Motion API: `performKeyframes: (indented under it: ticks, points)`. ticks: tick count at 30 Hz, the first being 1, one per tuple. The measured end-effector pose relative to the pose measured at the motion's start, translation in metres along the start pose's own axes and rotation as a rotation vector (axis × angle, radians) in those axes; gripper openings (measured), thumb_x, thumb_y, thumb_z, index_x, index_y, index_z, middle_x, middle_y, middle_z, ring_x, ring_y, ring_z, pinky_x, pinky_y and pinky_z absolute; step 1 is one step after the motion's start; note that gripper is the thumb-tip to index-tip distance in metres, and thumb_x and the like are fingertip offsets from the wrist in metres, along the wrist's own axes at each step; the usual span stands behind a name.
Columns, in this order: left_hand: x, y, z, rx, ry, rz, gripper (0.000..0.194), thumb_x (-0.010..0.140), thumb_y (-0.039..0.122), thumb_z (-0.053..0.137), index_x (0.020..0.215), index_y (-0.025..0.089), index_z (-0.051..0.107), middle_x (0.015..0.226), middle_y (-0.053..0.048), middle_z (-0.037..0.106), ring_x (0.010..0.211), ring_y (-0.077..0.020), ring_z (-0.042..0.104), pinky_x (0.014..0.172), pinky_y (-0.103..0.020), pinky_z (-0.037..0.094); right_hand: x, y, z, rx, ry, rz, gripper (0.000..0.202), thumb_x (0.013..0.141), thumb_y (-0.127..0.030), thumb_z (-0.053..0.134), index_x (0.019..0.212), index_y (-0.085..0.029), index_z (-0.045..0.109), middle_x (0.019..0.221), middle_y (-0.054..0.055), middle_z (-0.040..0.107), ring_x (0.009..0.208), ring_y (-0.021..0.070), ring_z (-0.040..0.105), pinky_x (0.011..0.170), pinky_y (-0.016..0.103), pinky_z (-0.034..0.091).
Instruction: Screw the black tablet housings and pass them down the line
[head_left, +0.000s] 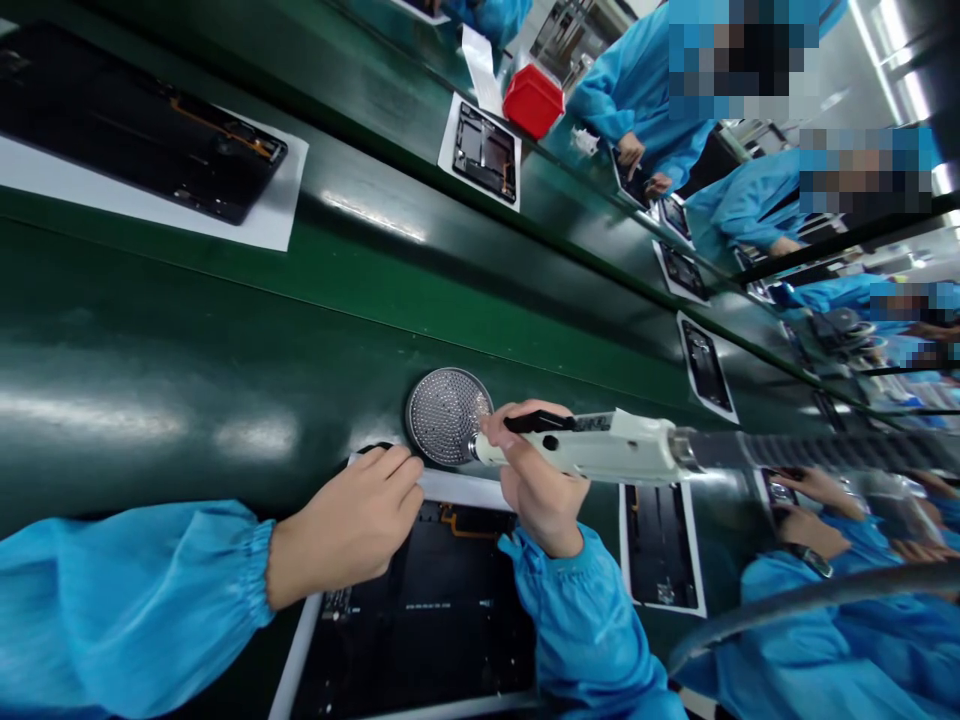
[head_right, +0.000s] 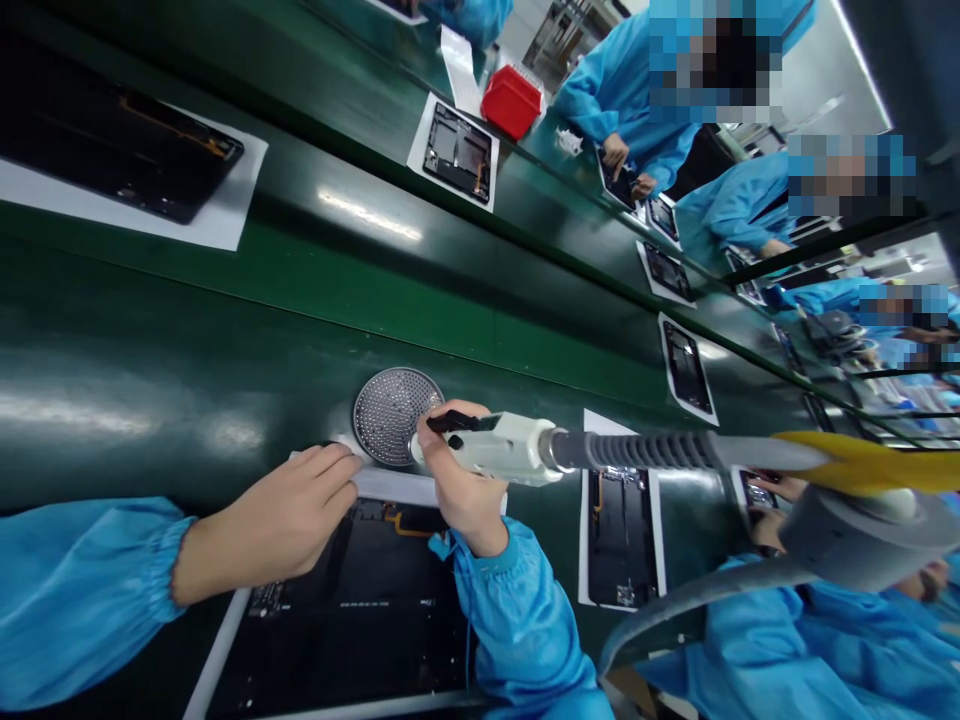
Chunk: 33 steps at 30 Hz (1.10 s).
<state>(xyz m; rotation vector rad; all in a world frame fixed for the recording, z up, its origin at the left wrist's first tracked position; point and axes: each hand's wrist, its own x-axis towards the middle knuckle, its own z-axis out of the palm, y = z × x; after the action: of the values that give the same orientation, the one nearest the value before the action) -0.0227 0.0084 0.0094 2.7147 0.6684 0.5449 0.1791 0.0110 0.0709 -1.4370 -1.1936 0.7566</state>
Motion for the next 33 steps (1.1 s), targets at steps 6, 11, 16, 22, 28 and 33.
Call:
performKeyframes:
  ticks: [6,11,16,22,28,33]
  points:
    - [-0.0004,-0.0002,0.0017,-0.011,-0.013,-0.002,0.012,0.08,0.009,0.055,0.086,0.011,0.064,0.104,-0.017,0.064,0.091,-0.0287,0.055,0.075,-0.041,0.05,-0.0018,0.0031,-0.0018,-0.038,0.029,0.011,0.015,0.079,-0.026,0.073,0.093,-0.023,0.068,0.086,0.003,0.066,0.08,0.0216,0.065,0.083,0.047,0.057]
    - [-0.0004,0.0,0.0019,-0.005,-0.01,0.002,0.012,0.081,0.01,0.055,0.086,0.011,0.065,0.105,-0.018,0.064,0.091,-0.0296,0.056,0.074,-0.042,0.051,-0.0025,0.0033,-0.0019,-0.049,0.023,0.001,0.016,0.08,-0.026,0.072,0.095,-0.023,0.068,0.086,0.003,0.065,0.081,0.0217,0.065,0.083,0.046,0.057]
    - [0.0008,0.0,-0.0002,-0.012,-0.013,0.014,0.011,0.08,0.009,0.054,0.085,0.01,0.064,0.102,-0.018,0.064,0.088,-0.0294,0.055,0.073,-0.042,0.051,-0.0013,0.0017,-0.0025,-0.033,0.0,0.005,0.012,0.08,-0.024,0.071,0.093,-0.022,0.069,0.085,0.003,0.065,0.08,0.0211,0.065,0.084,0.046,0.056]
    - [0.0017,-0.0003,-0.001,-0.01,-0.021,0.009,0.01,0.079,0.009,0.055,0.082,0.012,0.064,0.1,-0.017,0.064,0.087,-0.0284,0.056,0.072,-0.041,0.052,-0.0013,0.0032,-0.002,-0.012,0.015,0.002,0.018,0.079,-0.022,0.071,0.096,-0.023,0.067,0.079,0.001,0.064,0.08,0.0221,0.065,0.082,0.045,0.056]
    - [0.001,-0.0002,-0.0005,-0.003,-0.016,0.004,0.01,0.079,0.009,0.055,0.083,0.011,0.064,0.102,-0.017,0.064,0.088,-0.0292,0.056,0.071,-0.041,0.051,-0.0003,0.0017,0.0006,0.033,0.023,0.01,0.021,0.078,-0.02,0.072,0.098,-0.024,0.065,0.079,0.0,0.065,0.075,0.0202,0.065,0.08,0.043,0.056]
    - [0.0009,0.0005,-0.001,-0.002,-0.005,0.013,0.009,0.078,0.01,0.056,0.082,0.011,0.064,0.1,-0.017,0.063,0.086,-0.0285,0.055,0.07,-0.041,0.05,-0.0013,0.0026,-0.0006,-0.007,0.033,0.003,0.016,0.079,-0.024,0.073,0.094,-0.022,0.068,0.085,0.003,0.066,0.08,0.0213,0.065,0.083,0.045,0.056]
